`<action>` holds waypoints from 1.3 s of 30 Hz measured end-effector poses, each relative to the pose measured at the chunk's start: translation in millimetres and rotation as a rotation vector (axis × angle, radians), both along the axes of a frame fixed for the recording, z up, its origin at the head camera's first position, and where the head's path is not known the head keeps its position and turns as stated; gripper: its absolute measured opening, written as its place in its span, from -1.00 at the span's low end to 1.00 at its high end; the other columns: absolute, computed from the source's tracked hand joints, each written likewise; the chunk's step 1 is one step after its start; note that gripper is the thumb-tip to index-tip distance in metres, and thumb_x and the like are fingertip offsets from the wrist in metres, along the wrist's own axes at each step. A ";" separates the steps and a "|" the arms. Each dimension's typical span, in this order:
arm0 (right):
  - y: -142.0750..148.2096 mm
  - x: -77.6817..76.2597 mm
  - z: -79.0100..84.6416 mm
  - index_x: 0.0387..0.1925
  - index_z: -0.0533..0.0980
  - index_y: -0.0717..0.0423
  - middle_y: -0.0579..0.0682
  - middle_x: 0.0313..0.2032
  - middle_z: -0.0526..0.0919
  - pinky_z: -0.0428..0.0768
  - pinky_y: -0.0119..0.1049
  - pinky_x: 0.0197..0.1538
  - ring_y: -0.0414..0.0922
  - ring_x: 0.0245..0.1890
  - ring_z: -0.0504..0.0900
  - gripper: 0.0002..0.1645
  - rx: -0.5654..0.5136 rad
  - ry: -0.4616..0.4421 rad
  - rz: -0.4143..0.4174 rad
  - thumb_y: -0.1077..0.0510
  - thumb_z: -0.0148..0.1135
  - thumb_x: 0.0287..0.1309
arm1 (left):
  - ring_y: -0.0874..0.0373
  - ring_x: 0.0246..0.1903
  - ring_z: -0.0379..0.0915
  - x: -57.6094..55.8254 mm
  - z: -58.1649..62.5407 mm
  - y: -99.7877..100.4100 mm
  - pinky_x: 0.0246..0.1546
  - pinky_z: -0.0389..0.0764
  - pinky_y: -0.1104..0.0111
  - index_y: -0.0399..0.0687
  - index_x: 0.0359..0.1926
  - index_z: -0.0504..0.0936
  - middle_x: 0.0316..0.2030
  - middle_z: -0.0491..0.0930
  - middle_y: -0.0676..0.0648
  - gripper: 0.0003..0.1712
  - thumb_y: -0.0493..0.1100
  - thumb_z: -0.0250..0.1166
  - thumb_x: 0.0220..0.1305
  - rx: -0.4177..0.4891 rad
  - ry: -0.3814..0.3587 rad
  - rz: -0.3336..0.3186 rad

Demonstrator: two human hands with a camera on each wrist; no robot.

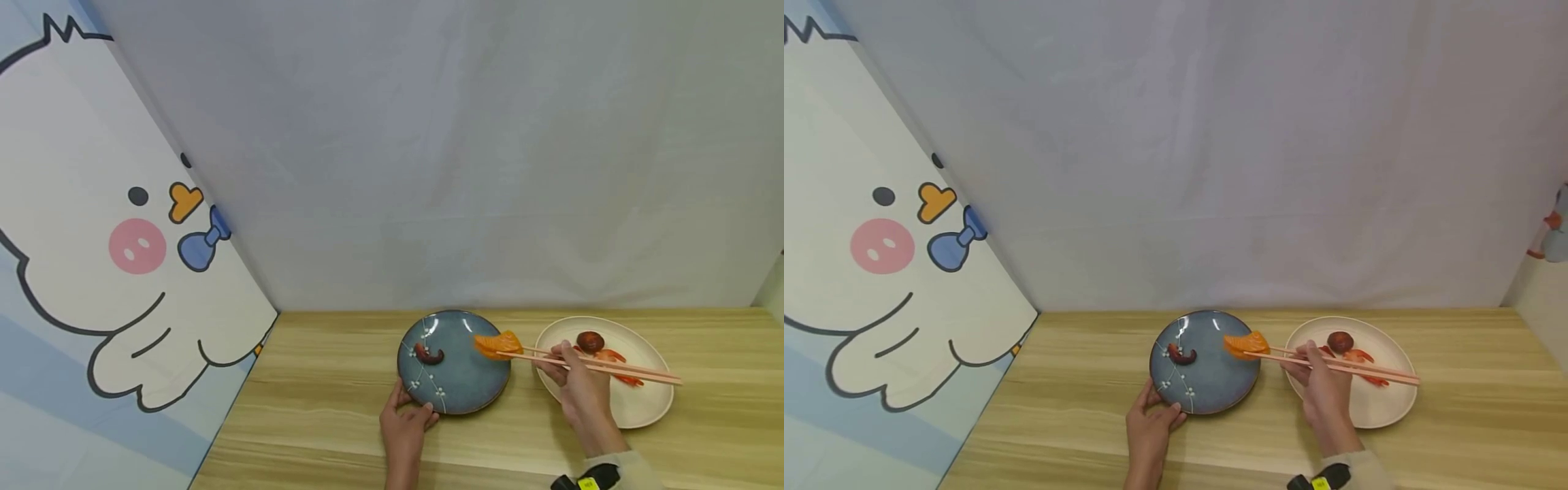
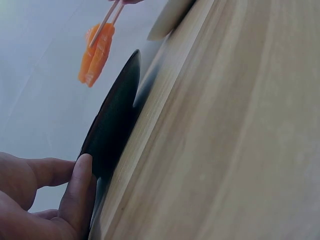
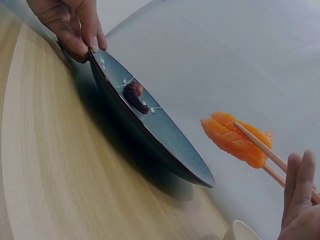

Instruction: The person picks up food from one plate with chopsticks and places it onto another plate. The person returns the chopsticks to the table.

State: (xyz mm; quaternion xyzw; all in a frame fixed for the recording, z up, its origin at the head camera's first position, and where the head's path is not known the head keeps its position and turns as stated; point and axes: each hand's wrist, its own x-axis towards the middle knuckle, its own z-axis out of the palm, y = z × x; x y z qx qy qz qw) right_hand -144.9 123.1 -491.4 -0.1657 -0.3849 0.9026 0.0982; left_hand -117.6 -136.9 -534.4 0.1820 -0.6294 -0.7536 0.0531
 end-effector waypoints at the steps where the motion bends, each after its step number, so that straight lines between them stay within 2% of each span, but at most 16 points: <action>1: 0.9 0.3 0.3 -0.42 0.68 0.15 -0.01 -0.46 0.70 0.85 -0.34 -0.24 -0.16 -0.52 0.80 -0.58 0.002 0.001 -0.003 0.26 0.04 0.59 | 0.20 -0.44 0.55 0.3 0.1 -0.2 -0.32 0.84 0.40 -0.53 0.57 0.12 0.01 0.34 -0.35 0.00 -0.68 0.35 0.13 -0.001 0.003 0.000; 7: 7.4 1.8 2.3 -0.48 0.67 0.19 0.00 -0.47 0.69 0.84 -0.39 -0.28 -0.17 -0.54 0.80 -0.54 0.025 -0.008 -0.012 0.25 0.03 0.60 | 0.21 -0.46 0.53 1.7 0.9 -0.4 -0.33 0.84 0.41 -0.54 0.56 0.12 0.01 0.34 -0.35 0.00 -0.69 0.34 0.13 0.008 0.018 0.003; 14: 17.9 4.1 -1.5 -0.49 0.70 0.22 0.06 -0.49 0.72 0.83 -0.42 -0.31 -0.14 -0.54 0.80 -0.48 -0.043 0.025 0.024 0.22 0.00 0.62 | 0.19 -0.46 0.52 -1.1 -3.5 0.6 -0.34 0.84 0.41 -0.55 0.56 0.11 0.01 0.34 -0.36 0.00 -0.70 0.33 0.12 0.001 0.015 0.009; 21: 25.4 1.9 -4.5 -0.49 0.72 0.15 -0.01 -0.49 0.74 0.84 -0.41 -0.25 -0.17 -0.53 0.80 -0.46 -0.053 -0.073 0.012 0.16 0.00 0.62 | 0.18 -0.43 0.53 -2.4 -3.9 1.4 -0.32 0.84 0.39 -0.50 0.58 0.12 0.00 0.35 -0.35 0.00 -0.67 0.33 0.15 0.009 0.006 0.004; 25: 29.4 0.5 -6.6 -0.49 0.71 0.15 -0.02 -0.48 0.75 0.84 -0.40 -0.25 -0.17 -0.54 0.80 -0.48 -0.090 -0.099 0.005 0.15 0.03 0.61 | 0.18 -0.43 0.53 -3.7 -5.6 2.5 -0.32 0.85 0.39 -0.50 0.58 0.12 0.01 0.35 -0.35 0.00 -0.67 0.33 0.14 0.005 0.007 0.007; 33: 38.3 -4.2 -18.2 -0.49 0.71 0.25 0.08 -0.48 0.76 0.84 -0.38 -0.30 -0.12 -0.50 0.82 -0.46 -0.146 0.062 0.002 0.25 -0.03 0.61 | 0.18 -0.43 0.53 -8.0 -11.1 6.2 -0.32 0.85 0.39 -0.50 0.58 0.12 0.01 0.34 -0.36 0.00 -0.67 0.33 0.15 -0.009 0.009 0.019; 39: 44.9 -5.7 -21.6 -0.50 0.72 0.26 0.07 -0.49 0.75 0.84 -0.36 -0.30 -0.10 -0.51 0.82 -0.49 -0.169 0.031 -0.020 0.24 0.04 0.59 | 0.18 -0.44 0.53 -10.3 -13.6 7.4 -0.32 0.85 0.38 -0.49 0.58 0.12 0.02 0.34 -0.36 0.00 -0.67 0.33 0.15 -0.018 0.004 0.028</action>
